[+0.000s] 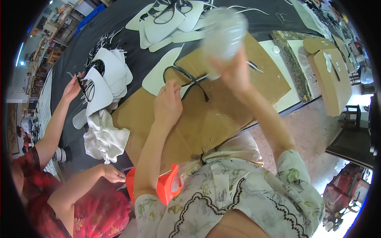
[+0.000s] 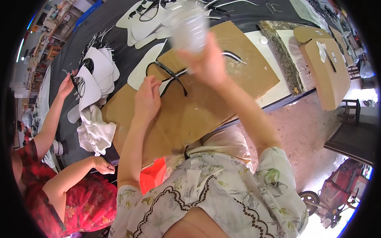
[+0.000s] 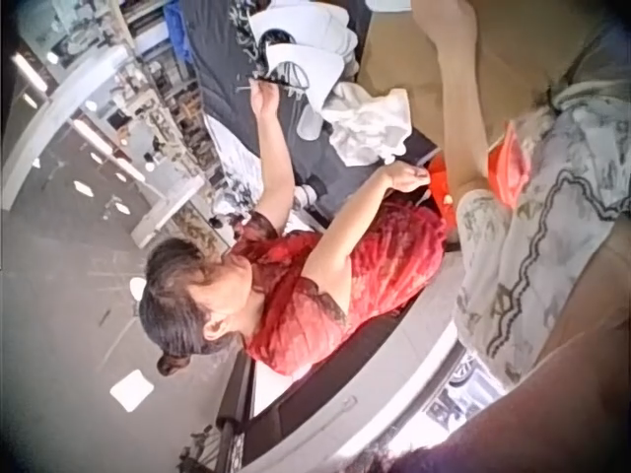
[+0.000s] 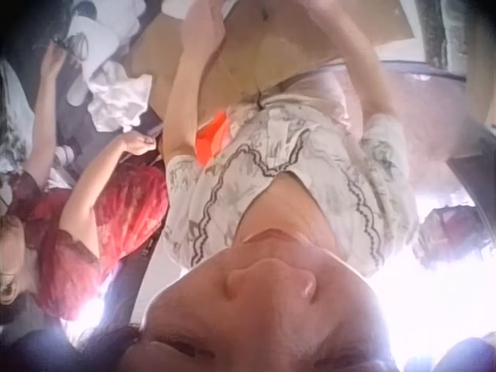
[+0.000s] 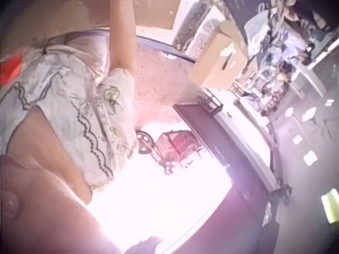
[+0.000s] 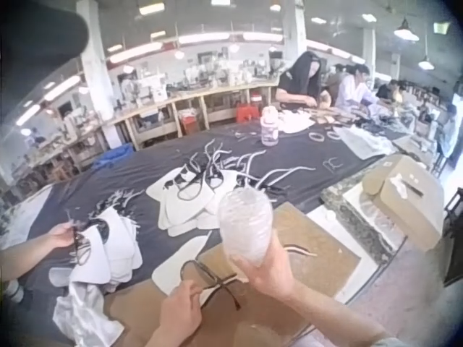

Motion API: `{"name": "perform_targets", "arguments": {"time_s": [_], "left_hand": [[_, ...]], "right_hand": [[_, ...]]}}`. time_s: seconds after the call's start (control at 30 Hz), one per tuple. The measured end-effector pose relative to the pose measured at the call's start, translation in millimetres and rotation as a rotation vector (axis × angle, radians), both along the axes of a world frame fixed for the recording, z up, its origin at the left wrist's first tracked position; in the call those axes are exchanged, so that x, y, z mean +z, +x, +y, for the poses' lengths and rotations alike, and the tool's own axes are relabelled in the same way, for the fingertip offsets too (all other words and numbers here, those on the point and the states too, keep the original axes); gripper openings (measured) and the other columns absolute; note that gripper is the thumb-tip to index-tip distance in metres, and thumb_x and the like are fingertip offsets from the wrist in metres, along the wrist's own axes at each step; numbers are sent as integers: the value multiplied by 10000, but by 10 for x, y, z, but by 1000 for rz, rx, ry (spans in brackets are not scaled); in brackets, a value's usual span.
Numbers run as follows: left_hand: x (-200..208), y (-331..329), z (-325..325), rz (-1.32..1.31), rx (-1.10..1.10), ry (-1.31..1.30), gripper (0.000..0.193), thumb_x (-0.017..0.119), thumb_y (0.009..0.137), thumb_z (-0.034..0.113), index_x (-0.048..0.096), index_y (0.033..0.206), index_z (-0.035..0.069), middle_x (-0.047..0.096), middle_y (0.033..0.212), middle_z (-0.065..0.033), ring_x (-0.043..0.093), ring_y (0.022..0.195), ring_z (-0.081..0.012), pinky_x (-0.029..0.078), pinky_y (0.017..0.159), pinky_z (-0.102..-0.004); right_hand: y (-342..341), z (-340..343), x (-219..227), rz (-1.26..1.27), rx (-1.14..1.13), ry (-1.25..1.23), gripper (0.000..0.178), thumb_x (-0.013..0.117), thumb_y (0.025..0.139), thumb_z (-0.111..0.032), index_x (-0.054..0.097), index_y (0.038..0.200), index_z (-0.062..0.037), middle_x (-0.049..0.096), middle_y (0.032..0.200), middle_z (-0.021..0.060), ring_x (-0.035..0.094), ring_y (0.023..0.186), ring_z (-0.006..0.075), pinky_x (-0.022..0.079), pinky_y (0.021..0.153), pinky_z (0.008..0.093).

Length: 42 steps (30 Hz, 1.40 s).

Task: Applying adhesive to shoe upper components and attaching trim pieces in a factory setting.

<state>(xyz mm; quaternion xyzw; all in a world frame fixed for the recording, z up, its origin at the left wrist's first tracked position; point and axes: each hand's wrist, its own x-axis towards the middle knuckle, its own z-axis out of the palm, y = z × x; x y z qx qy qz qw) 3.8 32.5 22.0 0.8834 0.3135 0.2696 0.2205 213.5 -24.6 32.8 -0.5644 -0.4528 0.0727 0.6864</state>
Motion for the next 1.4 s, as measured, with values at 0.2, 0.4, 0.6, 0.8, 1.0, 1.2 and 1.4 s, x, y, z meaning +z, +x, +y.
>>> {"name": "perform_targets", "arguments": {"time_s": [0.2, 0.4, 0.6, 0.8, 1.0, 1.2, 1.4], "left_hand": [[-64, -64, -14, 19, -10, -97, 267, 498, 847, 35, 444, 1109, 29, 634, 966, -126, 579, 895, -323, 463, 764, -405], [19, -172, -143, 26, 17, -128, 318, 476, 871, 49, 441, 1184, 12, 614, 1042, -149, 582, 941, -316, 461, 810, -373], [53, -279, -428, -15, 151, -235, 386, 491, 878, 63, 406, 1248, -9, 597, 1052, -179, 589, 942, -302, 463, 803, -352], [67, -528, -776, 180, 98, -35, 520, 570, 834, 95, 368, 1302, -11, 521, 1184, -193, 504, 1083, -342, 377, 939, -419], [26, -730, -883, 286, 59, 16, 590, 588, 804, 100, 339, 1328, -7, 411, 1323, -182, 377, 1220, -389, 288, 1002, -492], [19, -701, -830, 302, 20, 89, 542, 583, 812, 99, 379, 1301, -14, 484, 1264, -155, 435, 1181, -365, 288, 1011, -493], [-110, -859, -865, 151, 82, 48, 463, 582, 821, 91, 437, 1251, -2, 540, 1160, -168, 508, 1085, -346, 384, 917, -447]], "right_hand": [[188, -172, 210, -493, -151, -214, 517, 748, 718, -302, 474, 1057, -24, 579, 912, 169, 596, 803, 348, 482, 674, 399], [987, -594, 263, -499, -337, -266, 501, 732, 750, -292, 463, 1068, -13, 604, 900, 160, 615, 794, 326, 494, 681, 389], [964, -422, 239, -267, -182, -22, 489, 725, 770, -209, 463, 1131, -9, 577, 986, 143, 583, 915, 251, 464, 798, 375], [762, -253, 213, -463, -86, -245, 519, 726, 752, -299, 469, 1119, -36, 568, 971, 154, 594, 848, 317, 480, 748, 378], [1074, -782, 313, -382, -357, -214, 460, 717, 775, -188, 462, 1110, -2, 637, 949, 154, 631, 881, 279, 493, 757, 346], [883, -578, 213, -570, -383, -203, 527, 737, 745, -274, 441, 1081, 4, 589, 922, 180, 596, 757, 372, 486, 661, 404], [1036, -866, 413, -209, -572, 47, 463, 740, 739, -254, 478, 1028, -5, 624, 921, 195, 630, 827, 330, 494, 694, 407]]}}
